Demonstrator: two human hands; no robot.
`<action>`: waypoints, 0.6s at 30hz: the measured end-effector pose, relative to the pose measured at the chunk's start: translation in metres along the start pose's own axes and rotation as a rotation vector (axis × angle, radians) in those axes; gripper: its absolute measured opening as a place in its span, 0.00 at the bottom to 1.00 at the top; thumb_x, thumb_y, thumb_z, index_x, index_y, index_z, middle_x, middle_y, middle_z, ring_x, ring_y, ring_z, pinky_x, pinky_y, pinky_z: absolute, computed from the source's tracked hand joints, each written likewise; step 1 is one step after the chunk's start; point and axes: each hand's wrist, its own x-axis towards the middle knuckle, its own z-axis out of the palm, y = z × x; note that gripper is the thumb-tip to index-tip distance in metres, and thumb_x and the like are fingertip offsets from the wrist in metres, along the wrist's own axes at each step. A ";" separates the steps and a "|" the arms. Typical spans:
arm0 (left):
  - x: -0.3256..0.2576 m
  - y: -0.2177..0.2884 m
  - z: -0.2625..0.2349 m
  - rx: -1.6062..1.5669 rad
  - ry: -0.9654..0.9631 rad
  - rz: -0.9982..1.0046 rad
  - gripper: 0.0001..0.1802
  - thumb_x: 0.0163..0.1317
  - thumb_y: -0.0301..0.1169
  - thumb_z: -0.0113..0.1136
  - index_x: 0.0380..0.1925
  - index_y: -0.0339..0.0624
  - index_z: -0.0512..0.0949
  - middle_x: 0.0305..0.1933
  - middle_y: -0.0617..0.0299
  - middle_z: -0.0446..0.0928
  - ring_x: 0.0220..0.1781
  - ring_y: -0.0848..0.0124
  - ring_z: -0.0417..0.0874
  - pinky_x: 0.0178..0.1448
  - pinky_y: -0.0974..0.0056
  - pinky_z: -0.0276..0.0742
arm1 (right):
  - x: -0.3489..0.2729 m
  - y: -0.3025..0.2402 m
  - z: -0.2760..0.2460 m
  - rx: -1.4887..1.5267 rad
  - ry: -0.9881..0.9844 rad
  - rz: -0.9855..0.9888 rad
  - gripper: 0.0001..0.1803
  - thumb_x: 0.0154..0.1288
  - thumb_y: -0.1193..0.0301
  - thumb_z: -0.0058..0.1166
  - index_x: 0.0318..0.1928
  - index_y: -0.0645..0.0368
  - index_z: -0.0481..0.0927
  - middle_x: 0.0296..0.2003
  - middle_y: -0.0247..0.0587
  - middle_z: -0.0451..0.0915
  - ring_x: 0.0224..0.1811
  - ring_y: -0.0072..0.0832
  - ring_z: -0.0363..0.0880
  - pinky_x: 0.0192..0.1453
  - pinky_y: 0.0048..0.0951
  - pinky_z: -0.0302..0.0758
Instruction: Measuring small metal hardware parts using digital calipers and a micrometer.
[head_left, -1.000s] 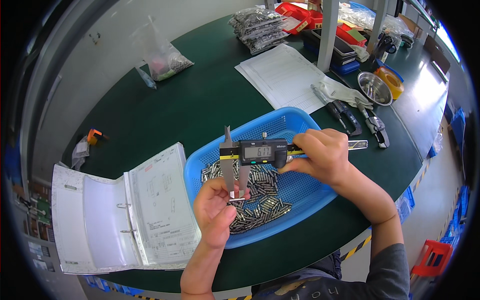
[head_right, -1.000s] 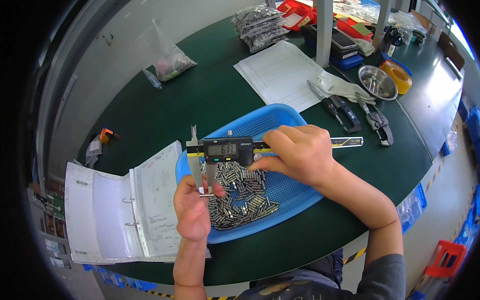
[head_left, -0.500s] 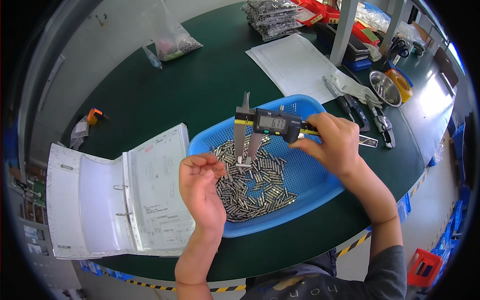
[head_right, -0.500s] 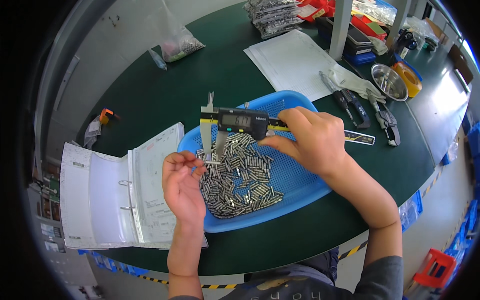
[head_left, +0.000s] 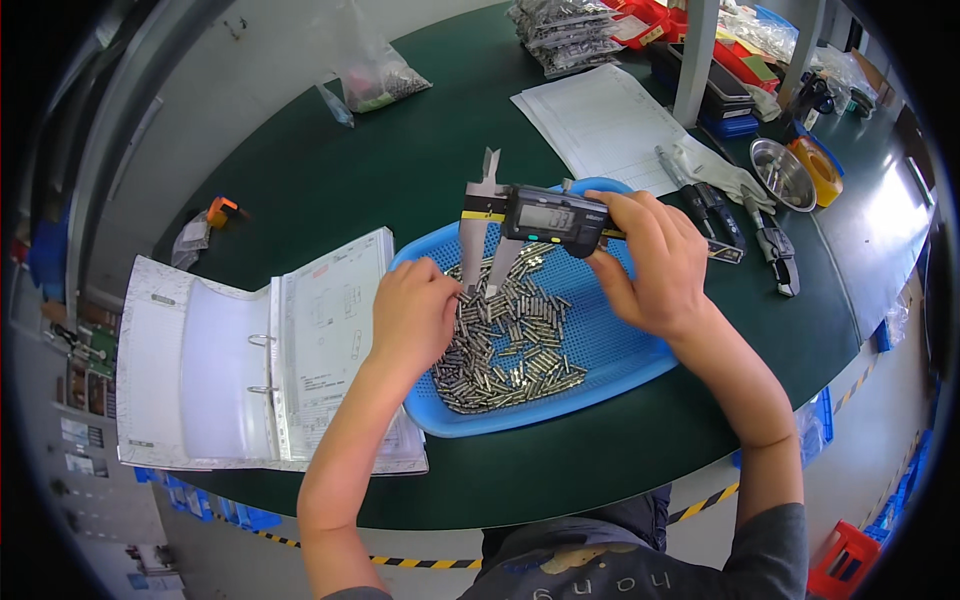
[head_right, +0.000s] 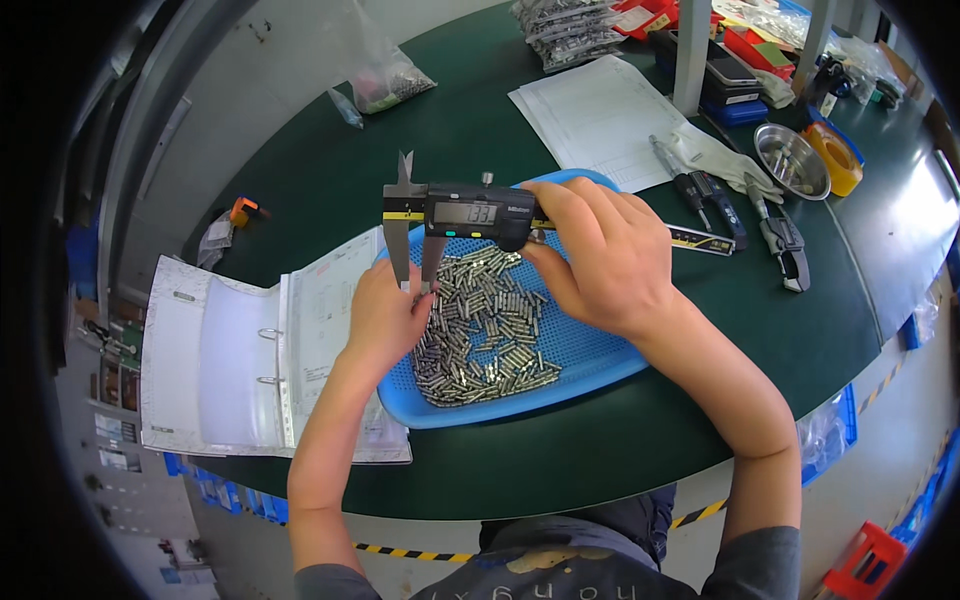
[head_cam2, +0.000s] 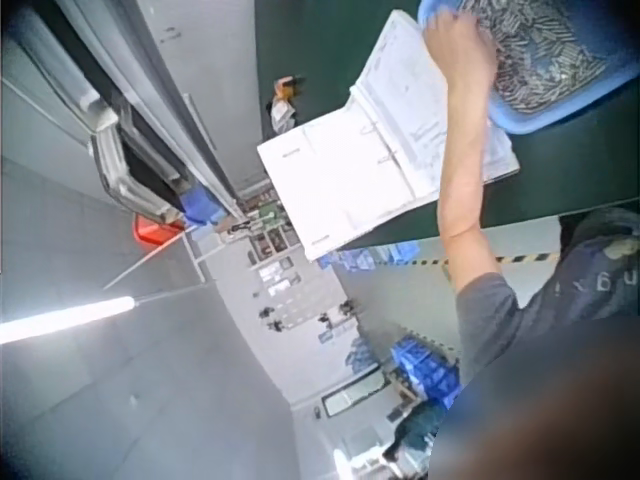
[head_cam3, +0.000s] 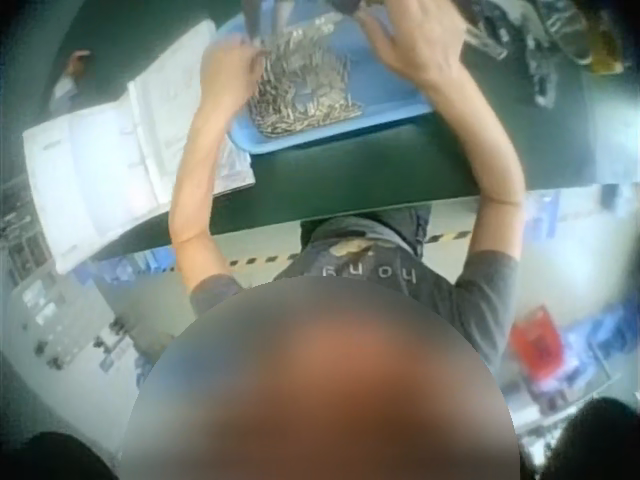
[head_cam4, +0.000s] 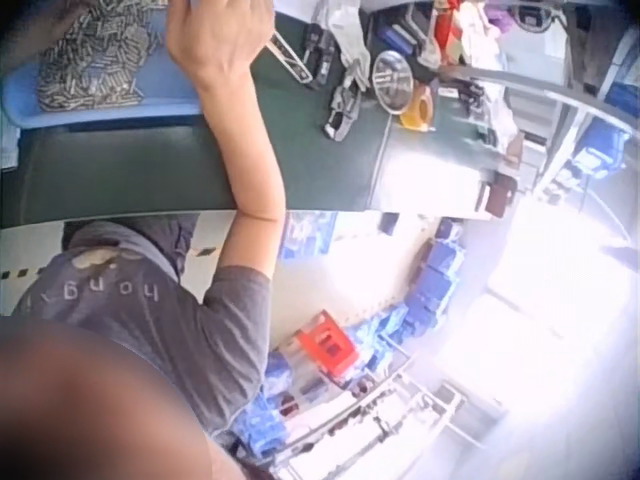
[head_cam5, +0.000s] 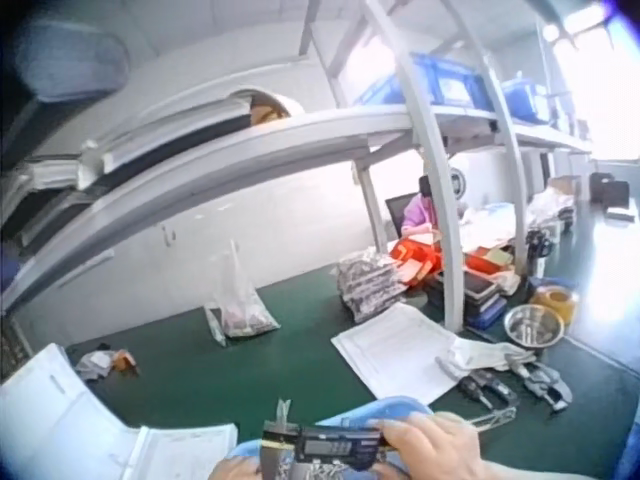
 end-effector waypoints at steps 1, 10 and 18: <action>0.002 -0.001 0.005 0.059 -0.017 0.108 0.03 0.37 0.21 0.56 0.17 0.40 0.74 0.25 0.61 0.70 0.32 0.63 0.71 0.35 0.62 0.64 | 0.000 -0.001 -0.001 -0.002 0.009 -0.009 0.20 0.38 0.71 0.58 0.37 0.62 0.71 0.22 0.36 0.69 0.20 0.30 0.70 0.22 0.25 0.65; 0.009 0.004 0.014 0.404 -0.281 0.315 0.06 0.37 0.22 0.53 0.19 0.42 0.74 0.26 0.60 0.70 0.34 0.64 0.71 0.35 0.63 0.64 | -0.005 0.000 -0.005 0.000 0.018 0.101 0.18 0.39 0.67 0.60 0.33 0.58 0.72 0.21 0.32 0.71 0.19 0.28 0.71 0.20 0.24 0.66; 0.009 0.018 -0.015 0.007 -0.184 0.037 0.06 0.42 0.21 0.54 0.23 0.38 0.70 0.25 0.61 0.72 0.28 0.64 0.75 0.32 0.63 0.69 | -0.008 0.003 -0.005 0.004 -0.005 0.095 0.17 0.37 0.64 0.62 0.27 0.58 0.72 0.17 0.34 0.69 0.15 0.29 0.69 0.17 0.25 0.64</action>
